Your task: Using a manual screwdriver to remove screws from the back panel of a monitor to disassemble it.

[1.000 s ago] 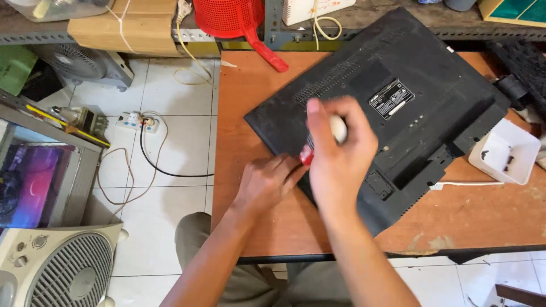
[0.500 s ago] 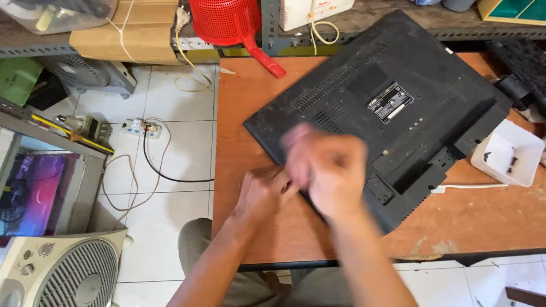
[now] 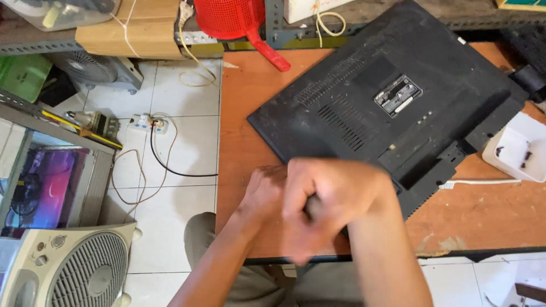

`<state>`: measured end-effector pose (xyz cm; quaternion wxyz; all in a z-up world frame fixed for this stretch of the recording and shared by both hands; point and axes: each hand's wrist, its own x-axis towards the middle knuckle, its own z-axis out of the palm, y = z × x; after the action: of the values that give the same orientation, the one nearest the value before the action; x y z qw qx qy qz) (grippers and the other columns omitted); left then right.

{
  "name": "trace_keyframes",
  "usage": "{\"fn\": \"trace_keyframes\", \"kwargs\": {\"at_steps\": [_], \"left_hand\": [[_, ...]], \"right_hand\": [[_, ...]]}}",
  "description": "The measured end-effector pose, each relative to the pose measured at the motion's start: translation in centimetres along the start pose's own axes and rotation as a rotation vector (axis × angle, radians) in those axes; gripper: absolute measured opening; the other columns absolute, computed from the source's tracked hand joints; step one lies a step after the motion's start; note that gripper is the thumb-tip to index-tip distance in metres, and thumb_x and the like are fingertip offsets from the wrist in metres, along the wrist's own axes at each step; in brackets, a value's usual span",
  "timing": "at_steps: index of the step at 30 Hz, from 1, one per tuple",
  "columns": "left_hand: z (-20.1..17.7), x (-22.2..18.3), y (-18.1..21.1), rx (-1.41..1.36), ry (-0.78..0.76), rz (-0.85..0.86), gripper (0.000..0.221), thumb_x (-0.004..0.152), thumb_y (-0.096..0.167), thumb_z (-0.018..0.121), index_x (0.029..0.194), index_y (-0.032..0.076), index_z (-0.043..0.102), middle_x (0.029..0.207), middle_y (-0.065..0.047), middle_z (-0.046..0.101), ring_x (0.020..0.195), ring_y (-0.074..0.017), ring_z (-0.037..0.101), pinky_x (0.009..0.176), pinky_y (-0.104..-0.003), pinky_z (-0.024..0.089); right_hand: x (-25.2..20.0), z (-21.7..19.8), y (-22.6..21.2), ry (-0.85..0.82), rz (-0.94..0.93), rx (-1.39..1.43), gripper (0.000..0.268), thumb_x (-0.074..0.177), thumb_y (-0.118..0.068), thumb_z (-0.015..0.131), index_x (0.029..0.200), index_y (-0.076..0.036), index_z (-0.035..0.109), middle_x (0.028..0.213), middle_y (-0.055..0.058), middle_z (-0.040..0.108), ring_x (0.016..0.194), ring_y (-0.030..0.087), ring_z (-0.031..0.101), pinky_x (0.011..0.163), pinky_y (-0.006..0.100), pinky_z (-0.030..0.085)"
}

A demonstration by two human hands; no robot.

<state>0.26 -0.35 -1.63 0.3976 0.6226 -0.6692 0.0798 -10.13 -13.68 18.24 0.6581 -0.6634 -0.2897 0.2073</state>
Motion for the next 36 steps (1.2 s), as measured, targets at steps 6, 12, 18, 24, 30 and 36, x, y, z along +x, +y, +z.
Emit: {"fn": "trace_keyframes", "kwargs": {"at_steps": [6,12,18,24,30,36], "left_hand": [[-1.2,2.6,1.4,0.235,0.072,-0.077,0.017,0.099,0.021,0.073,0.103,0.009,0.062,0.06,-0.005,0.058,0.048,-0.0223,0.059,0.04,-0.039,0.04],[1.8,-1.5,-2.1,0.125,-0.005,-0.069,0.022,0.089,0.028,0.069,0.075,0.024,0.053,0.046,0.011,0.048,0.04,-0.0157,0.056,0.041,-0.032,0.045],[-3.1,3.9,2.3,-0.005,0.161,-0.143,0.025,0.098,0.02,0.069,0.075,0.016,0.061,0.054,-0.002,0.054,0.048,-0.0222,0.062,0.045,-0.033,0.049],[-1.6,1.7,1.0,0.081,0.134,-0.155,0.024,0.096,0.03,0.066,0.075,0.017,0.064,0.054,-0.002,0.055,0.047,-0.0244,0.063,0.045,-0.036,0.049],[-2.3,3.3,1.6,0.092,0.156,-0.131,0.023,0.099,0.031,0.069,0.082,0.015,0.067,0.058,-0.005,0.06,0.053,-0.0264,0.067,0.047,-0.037,0.052],[0.2,0.3,0.1,0.217,0.116,-0.068,0.034,0.091,0.037,0.066,0.064,0.023,0.052,0.045,0.008,0.053,0.039,-0.0155,0.06,0.041,-0.031,0.046]], "right_hand": [[4.5,2.2,1.6,1.821,-0.097,-0.194,0.031,0.091,-0.012,0.071,0.063,-0.012,0.058,0.056,-0.001,0.059,0.051,0.005,0.048,0.049,0.022,0.039],[-0.1,-0.1,2.0,0.505,-0.224,0.11,0.036,0.078,-0.014,0.078,0.048,-0.005,0.06,0.04,0.001,0.05,0.037,0.007,0.046,0.039,0.02,0.041],[3.0,-0.6,2.0,1.394,-0.026,-0.266,0.03,0.092,-0.024,0.063,0.066,-0.011,0.069,0.051,0.005,0.059,0.056,0.01,0.043,0.055,0.027,0.035],[0.0,-0.5,4.1,0.365,-0.085,-0.113,0.042,0.075,-0.042,0.087,0.057,-0.015,0.061,0.046,-0.006,0.056,0.048,0.003,0.044,0.044,0.022,0.037],[2.8,0.1,2.7,1.438,-0.162,-0.452,0.009,0.089,-0.014,0.078,0.085,-0.009,0.072,0.068,0.004,0.058,0.062,0.009,0.047,0.06,0.025,0.039],[0.7,0.9,2.2,0.435,-0.139,-0.069,0.022,0.075,-0.033,0.085,0.065,-0.015,0.076,0.056,-0.002,0.07,0.052,0.007,0.061,0.054,0.023,0.049]]}}
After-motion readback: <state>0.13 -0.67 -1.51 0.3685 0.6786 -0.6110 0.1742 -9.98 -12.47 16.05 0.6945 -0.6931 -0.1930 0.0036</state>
